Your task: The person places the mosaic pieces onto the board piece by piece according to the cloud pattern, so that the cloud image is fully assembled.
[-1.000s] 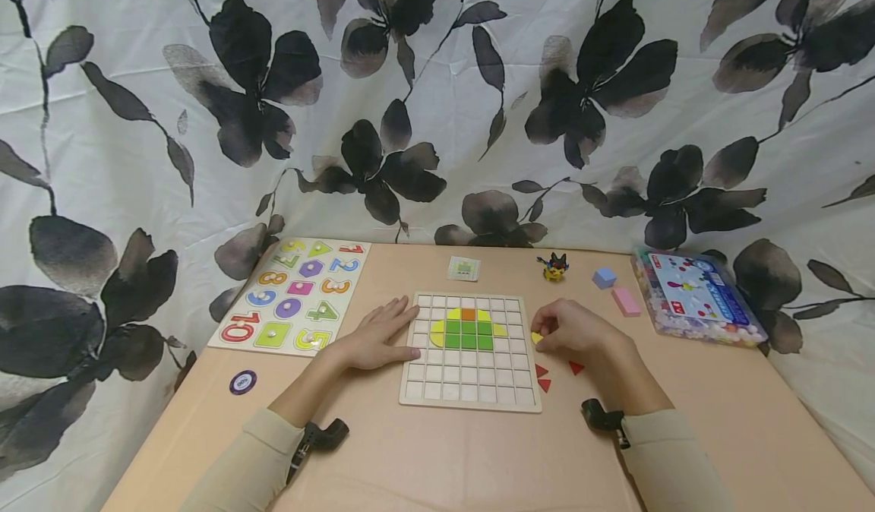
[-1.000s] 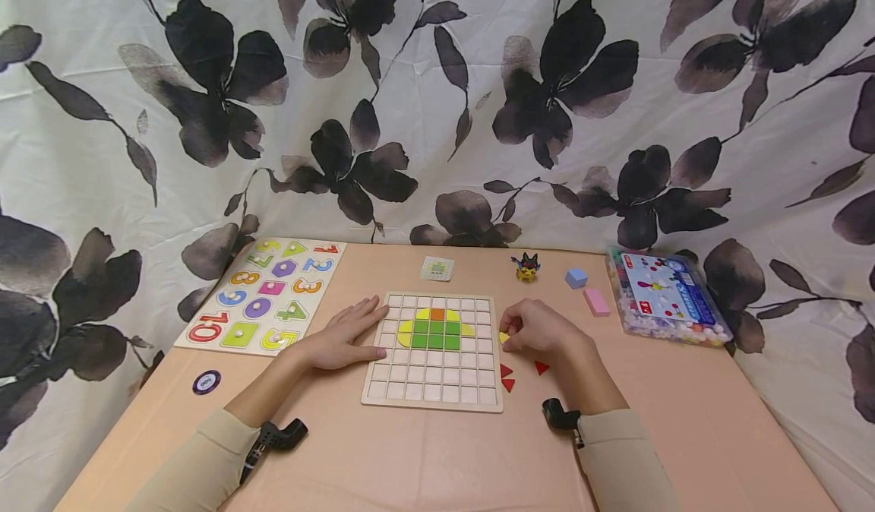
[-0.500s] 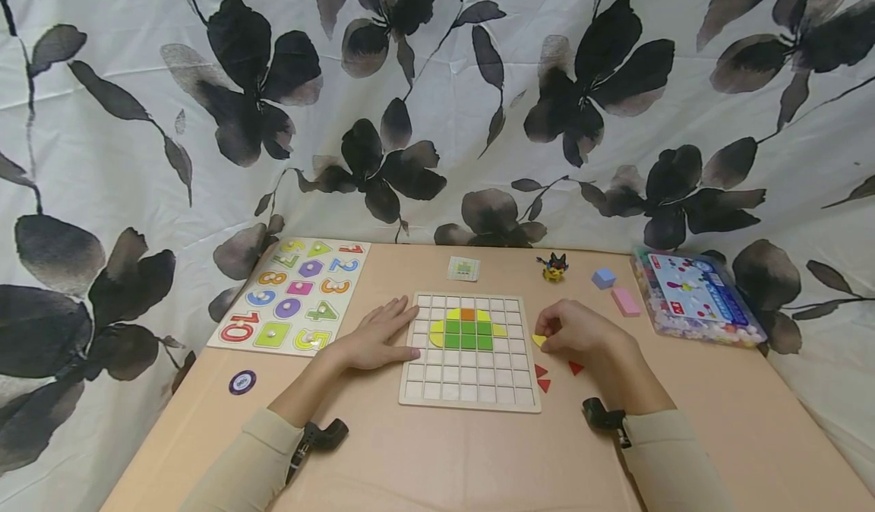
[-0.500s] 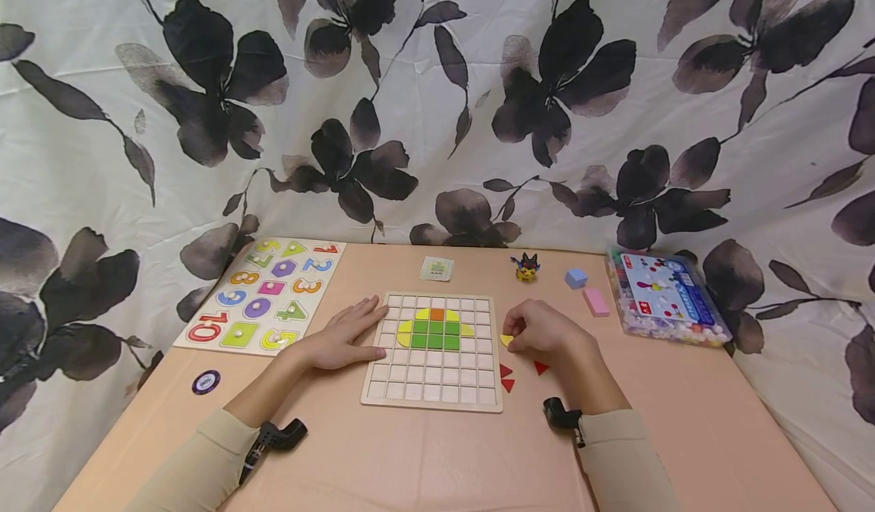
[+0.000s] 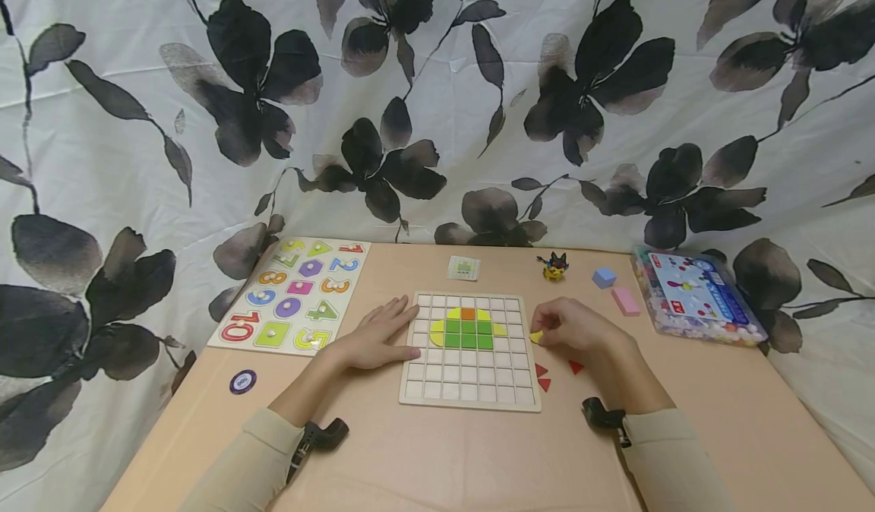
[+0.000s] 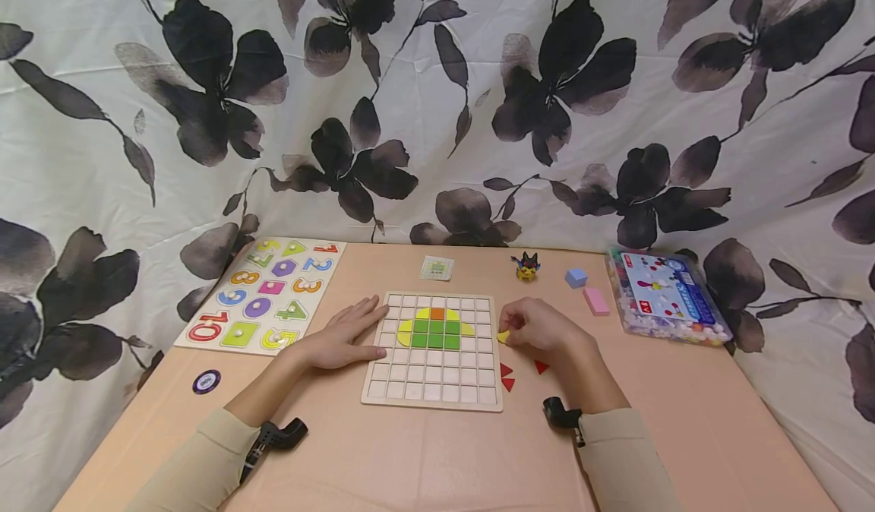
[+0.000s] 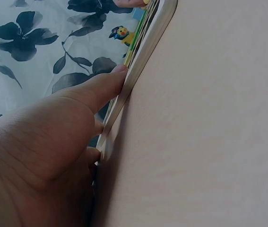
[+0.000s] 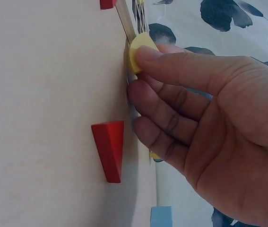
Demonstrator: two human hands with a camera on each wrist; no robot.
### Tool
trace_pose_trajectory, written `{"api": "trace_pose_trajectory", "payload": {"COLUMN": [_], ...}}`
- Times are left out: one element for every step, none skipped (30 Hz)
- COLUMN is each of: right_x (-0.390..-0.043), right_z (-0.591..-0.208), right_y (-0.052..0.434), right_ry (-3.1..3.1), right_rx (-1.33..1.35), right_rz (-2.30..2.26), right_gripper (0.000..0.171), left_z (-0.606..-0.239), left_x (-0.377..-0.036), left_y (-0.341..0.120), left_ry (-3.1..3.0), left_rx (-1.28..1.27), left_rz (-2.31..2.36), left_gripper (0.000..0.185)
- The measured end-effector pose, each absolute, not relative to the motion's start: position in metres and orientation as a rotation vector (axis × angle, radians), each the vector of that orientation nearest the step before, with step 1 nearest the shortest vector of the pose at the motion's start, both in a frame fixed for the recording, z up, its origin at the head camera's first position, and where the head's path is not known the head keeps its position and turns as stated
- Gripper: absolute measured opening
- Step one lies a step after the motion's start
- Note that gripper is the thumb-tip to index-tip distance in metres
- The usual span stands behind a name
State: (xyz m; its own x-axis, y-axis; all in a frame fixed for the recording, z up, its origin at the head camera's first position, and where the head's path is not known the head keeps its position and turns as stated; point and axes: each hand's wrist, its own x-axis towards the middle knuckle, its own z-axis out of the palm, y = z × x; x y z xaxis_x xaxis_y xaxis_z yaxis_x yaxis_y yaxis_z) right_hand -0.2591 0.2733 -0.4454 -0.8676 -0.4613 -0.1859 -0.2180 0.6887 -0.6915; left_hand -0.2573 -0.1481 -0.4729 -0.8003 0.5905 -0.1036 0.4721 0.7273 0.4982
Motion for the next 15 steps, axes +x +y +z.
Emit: {"api": "trace_pose_trajectory", "payload": {"right_x": [-0.259,-0.259,-0.259,-0.259,-0.259,-0.259,-0.259,-0.259,-0.259,-0.259,-0.259,-0.259,-0.259,-0.259,-0.259], "right_z": [-0.445,-0.444,-0.443,-0.442,-0.441,-0.44,-0.44,-0.439,-0.438,-0.438,-0.437,-0.437,-0.436,-0.435,-0.435], "right_y": [0.274,0.275,0.275,0.276,0.277,0.279,0.28,0.281,0.282,0.283,0.283,0.284,0.284,0.284,0.284], "right_ry": [2.559,2.561,2.565,2.571,2.579,2.588,2.597,2.602,2.609,2.613,2.617,2.621,2.626,2.626,2.627], "right_rx": [-0.543,-0.542,-0.541,-0.541,-0.538,-0.544,-0.551,-0.553,-0.564,-0.573,-0.582,-0.583,-0.586,-0.589,-0.593], "right_rz": [-0.984,-0.988,-0.99,-0.988,-0.986,-0.982,-0.978,-0.982,-0.984,-0.988,-0.994,-1.002,-1.007,-1.019,-1.026], "right_gripper": [0.009,0.008,0.008,0.007,0.008,0.008,0.009,0.01,0.012,0.013,0.014,0.014,0.015,0.015,0.015], "left_z": [-0.473,-0.473,-0.473,-0.473,-0.473,-0.473,-0.473,-0.473,-0.473,-0.473,-0.473,-0.473,-0.474,-0.474,-0.474], "left_x": [-0.258,-0.258,-0.258,-0.258,-0.258,-0.258,-0.258,-0.258,-0.258,-0.258,-0.258,-0.259,-0.259,-0.259,-0.259], "left_y": [-0.148,-0.148,-0.148,-0.148,-0.148,-0.148,-0.148,-0.147,-0.147,-0.147,-0.147,-0.147,-0.147,-0.147,-0.147], "left_ry": [2.677,2.676,2.677,2.678,2.678,2.678,2.679,2.68,2.679,2.679,2.677,2.677,2.677,2.676,2.676], "left_rx": [0.836,0.833,0.833,0.831,0.83,0.829,0.829,0.832,0.835,0.833,0.835,0.832,0.83,0.83,0.831], "left_rz": [0.667,0.663,0.664,0.66,0.66,0.661,0.662,0.661,0.665,0.661,0.666,0.662,0.661,0.663,0.67], "left_gripper": [0.092,0.092,0.092,0.092,0.092,0.092,0.092,0.092,0.092,0.092,0.092,0.092,0.092,0.093,0.093]}}
